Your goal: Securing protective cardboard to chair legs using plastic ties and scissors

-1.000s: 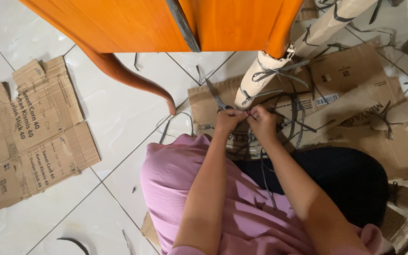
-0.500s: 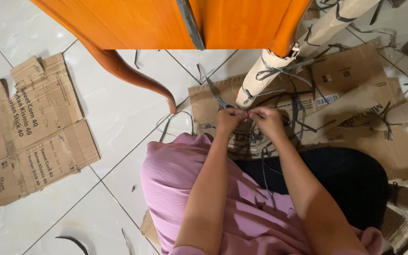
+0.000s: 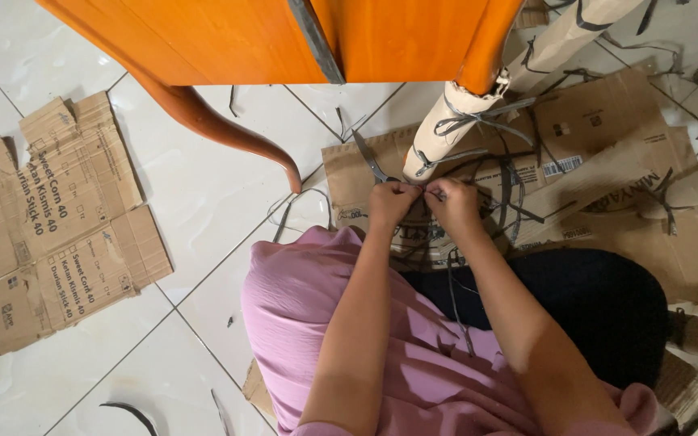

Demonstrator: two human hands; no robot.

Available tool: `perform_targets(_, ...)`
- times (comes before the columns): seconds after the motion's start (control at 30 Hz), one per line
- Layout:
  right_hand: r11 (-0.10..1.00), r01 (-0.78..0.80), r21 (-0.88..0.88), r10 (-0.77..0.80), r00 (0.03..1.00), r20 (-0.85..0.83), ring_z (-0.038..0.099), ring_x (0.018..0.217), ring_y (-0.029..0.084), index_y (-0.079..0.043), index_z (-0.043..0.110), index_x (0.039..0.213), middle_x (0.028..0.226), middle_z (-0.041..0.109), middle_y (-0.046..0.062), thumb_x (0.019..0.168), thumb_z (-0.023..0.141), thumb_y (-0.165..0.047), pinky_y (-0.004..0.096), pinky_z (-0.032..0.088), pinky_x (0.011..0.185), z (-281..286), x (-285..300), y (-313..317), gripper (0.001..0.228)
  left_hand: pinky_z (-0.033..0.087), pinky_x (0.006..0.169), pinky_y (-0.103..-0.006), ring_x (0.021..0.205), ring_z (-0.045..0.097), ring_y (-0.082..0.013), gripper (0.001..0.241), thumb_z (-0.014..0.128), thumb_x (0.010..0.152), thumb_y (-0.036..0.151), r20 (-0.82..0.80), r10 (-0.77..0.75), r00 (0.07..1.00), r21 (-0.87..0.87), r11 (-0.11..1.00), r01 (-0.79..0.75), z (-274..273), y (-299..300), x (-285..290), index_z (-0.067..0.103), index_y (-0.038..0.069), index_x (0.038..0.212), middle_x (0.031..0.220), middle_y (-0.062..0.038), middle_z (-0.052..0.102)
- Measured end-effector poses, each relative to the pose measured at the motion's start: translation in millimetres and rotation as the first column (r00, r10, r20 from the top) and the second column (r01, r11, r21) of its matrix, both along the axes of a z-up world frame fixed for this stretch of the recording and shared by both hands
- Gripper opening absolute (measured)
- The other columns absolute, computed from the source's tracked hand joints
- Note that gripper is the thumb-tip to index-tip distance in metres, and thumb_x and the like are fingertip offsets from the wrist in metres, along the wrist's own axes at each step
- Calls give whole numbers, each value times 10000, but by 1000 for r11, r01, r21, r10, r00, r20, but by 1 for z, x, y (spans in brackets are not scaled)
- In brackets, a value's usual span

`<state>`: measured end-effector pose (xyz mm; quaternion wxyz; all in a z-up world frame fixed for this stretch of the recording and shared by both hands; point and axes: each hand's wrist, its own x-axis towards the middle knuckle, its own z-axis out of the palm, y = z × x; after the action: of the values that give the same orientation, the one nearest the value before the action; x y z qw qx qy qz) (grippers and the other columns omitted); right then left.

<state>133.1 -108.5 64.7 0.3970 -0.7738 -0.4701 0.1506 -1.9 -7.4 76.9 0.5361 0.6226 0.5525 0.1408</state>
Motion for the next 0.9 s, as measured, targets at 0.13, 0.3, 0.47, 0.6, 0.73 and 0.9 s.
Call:
perform_targets(0.13,999,45,7,-46,997,69,752,877,300,-45,783,984,875,767,146,866,831,-116,393,618,753,8,-10,-2,146,583,710,-397,787,733,-276,177,729,755,272,39,53,998,-67,997,-50,13,-3,-2,808,119,792,706,-127,730)
perform_targets(0.3,976,165,-142,-197,949,-246,741,956,308,-47,798,1034,961,770,188,850,847,-225,418,598,818,-12,-8,5,260,573,763,-448,808,732,-290,240,768,736,304,112,56,992,-216,976,-31,-11,-2,0,801,76,803,736,-123,739)
perform_targets(0.47,951,223,-214,-309,681,-664,618,627,131,94,700,1178,931,705,161,861,726,-81,313,541,570,40,-23,2,363,561,779,-449,829,739,-282,251,775,741,294,103,51,993,-249,968,-24,-29,3,2,787,52,811,738,-113,734)
perform_targets(0.6,943,274,-187,-316,564,-763,629,682,140,123,706,1152,883,676,180,849,670,-22,297,531,523,38,-24,4,338,555,825,-463,896,735,-302,296,774,749,267,123,27,992,-215,977,0,-46,2,3,771,-8,860,775,-142,731)
perform_targets(0.73,945,278,-169,-302,551,-778,617,733,136,138,683,1180,920,668,168,856,758,-105,257,517,558,54,-28,1,413,509,878,-481,972,669,-268,376,672,846,187,194,119,974,-222,972,-75,8,-11,-2,742,-148,1001,875,-226,711)
perform_targets(0.9,945,295,-144,-302,611,-732,591,663,94,31,672,1142,992,692,127,869,800,-118,226,500,529,34,-23,5,336,534,949,-540,1126,690,-380,416,672,855,221,68,7,998,-255,967,10,35,-6,-8,729,-90,1125,1070,-244,735)
